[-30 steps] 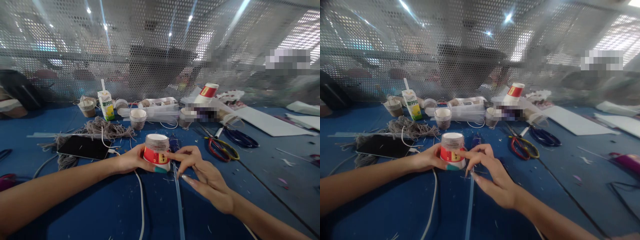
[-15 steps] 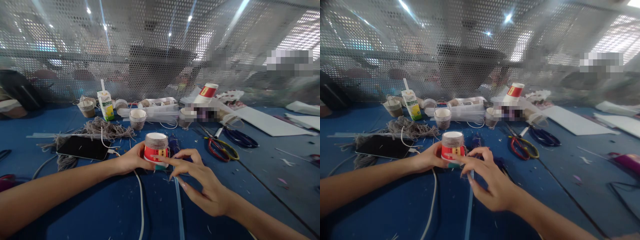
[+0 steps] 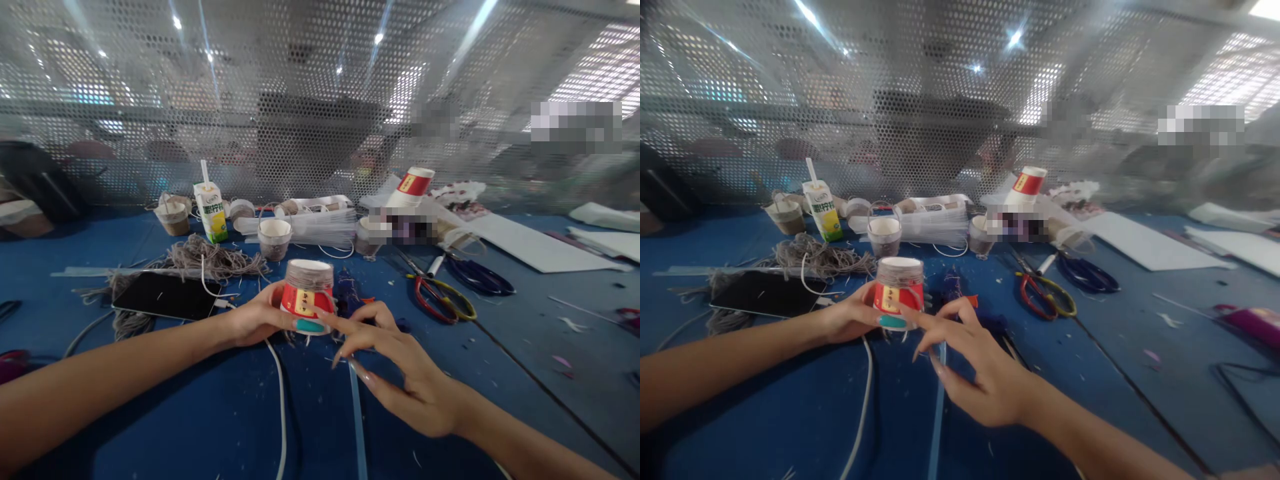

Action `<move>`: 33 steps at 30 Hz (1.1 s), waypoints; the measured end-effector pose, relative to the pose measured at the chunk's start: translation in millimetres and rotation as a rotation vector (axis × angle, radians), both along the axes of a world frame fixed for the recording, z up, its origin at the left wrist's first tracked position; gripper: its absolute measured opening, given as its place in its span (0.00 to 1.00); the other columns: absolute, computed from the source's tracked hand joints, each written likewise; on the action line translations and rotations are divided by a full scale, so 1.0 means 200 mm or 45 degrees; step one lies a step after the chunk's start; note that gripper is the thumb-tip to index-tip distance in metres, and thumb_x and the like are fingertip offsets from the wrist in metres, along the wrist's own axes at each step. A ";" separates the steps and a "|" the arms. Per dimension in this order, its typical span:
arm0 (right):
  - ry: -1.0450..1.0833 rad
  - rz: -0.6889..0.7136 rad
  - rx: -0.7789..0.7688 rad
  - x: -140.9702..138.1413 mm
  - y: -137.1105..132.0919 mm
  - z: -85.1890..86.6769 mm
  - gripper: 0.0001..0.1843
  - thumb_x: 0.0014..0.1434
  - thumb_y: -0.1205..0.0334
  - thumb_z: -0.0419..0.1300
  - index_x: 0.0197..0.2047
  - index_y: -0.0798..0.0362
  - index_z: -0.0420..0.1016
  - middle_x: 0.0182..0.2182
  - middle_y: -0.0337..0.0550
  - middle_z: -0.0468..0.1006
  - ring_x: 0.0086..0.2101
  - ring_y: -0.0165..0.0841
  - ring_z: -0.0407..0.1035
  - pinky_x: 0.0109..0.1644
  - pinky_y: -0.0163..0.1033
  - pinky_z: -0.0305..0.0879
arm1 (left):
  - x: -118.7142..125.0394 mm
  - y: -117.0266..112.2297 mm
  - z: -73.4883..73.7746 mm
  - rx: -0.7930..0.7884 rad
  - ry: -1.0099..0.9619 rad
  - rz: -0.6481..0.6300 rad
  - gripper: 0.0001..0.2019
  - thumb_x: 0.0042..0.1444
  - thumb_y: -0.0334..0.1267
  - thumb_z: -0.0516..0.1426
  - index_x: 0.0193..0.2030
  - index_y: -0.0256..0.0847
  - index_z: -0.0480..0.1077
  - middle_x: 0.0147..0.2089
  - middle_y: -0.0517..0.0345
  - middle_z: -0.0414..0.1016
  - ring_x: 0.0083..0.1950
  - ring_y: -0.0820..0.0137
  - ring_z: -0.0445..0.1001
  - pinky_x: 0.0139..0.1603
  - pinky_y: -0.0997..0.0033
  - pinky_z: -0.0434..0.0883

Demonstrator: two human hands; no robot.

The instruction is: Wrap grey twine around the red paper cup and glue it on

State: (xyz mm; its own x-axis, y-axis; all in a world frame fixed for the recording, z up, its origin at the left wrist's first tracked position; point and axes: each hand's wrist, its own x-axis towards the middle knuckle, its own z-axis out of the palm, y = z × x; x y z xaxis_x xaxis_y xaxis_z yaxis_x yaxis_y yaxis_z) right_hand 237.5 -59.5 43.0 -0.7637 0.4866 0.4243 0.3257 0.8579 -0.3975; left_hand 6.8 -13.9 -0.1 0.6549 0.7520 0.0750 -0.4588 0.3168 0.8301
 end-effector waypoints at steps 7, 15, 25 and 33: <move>-0.090 0.056 -0.137 -0.01 -0.01 0.00 0.18 0.54 0.76 0.52 0.46 0.48 0.65 0.66 0.40 0.60 0.42 0.33 0.60 0.43 0.41 0.68 | -0.01 0.00 0.00 0.037 0.045 -0.048 0.22 0.36 0.28 0.69 0.43 0.34 0.75 0.38 0.54 0.79 0.38 0.70 0.77 0.42 0.72 0.70; 0.074 -0.003 -0.068 0.00 0.00 0.00 0.16 0.55 0.76 0.50 0.42 0.48 0.67 0.61 0.39 0.69 0.40 0.32 0.63 0.41 0.42 0.68 | -0.03 0.02 -0.03 -0.026 -0.032 -0.134 0.24 0.37 0.30 0.69 0.45 0.35 0.75 0.40 0.52 0.81 0.41 0.68 0.78 0.46 0.69 0.70; 0.293 -0.113 0.031 0.03 0.04 0.00 0.13 0.56 0.75 0.50 0.36 0.47 0.69 0.50 0.39 0.79 0.35 0.35 0.63 0.39 0.45 0.65 | -0.04 0.03 -0.03 -0.059 -0.058 -0.165 0.26 0.37 0.33 0.68 0.48 0.36 0.75 0.40 0.54 0.81 0.39 0.69 0.77 0.42 0.72 0.71; 0.429 -0.165 -0.072 0.05 0.04 -0.03 0.12 0.60 0.72 0.50 0.37 0.47 0.71 0.52 0.38 0.78 0.36 0.35 0.63 0.38 0.45 0.64 | -0.04 0.02 -0.04 -0.039 -0.009 -0.147 0.27 0.37 0.32 0.67 0.49 0.34 0.74 0.42 0.50 0.79 0.41 0.66 0.77 0.45 0.67 0.69</move>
State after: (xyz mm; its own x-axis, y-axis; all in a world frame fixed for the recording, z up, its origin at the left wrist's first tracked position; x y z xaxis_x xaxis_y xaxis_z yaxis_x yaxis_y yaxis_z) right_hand 246.6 -52.3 38.0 -0.5164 0.6001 0.6109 0.2729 0.7915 -0.5469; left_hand -1.6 -9.3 -7.9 0.7370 0.6734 0.0584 -0.4238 0.3930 0.8160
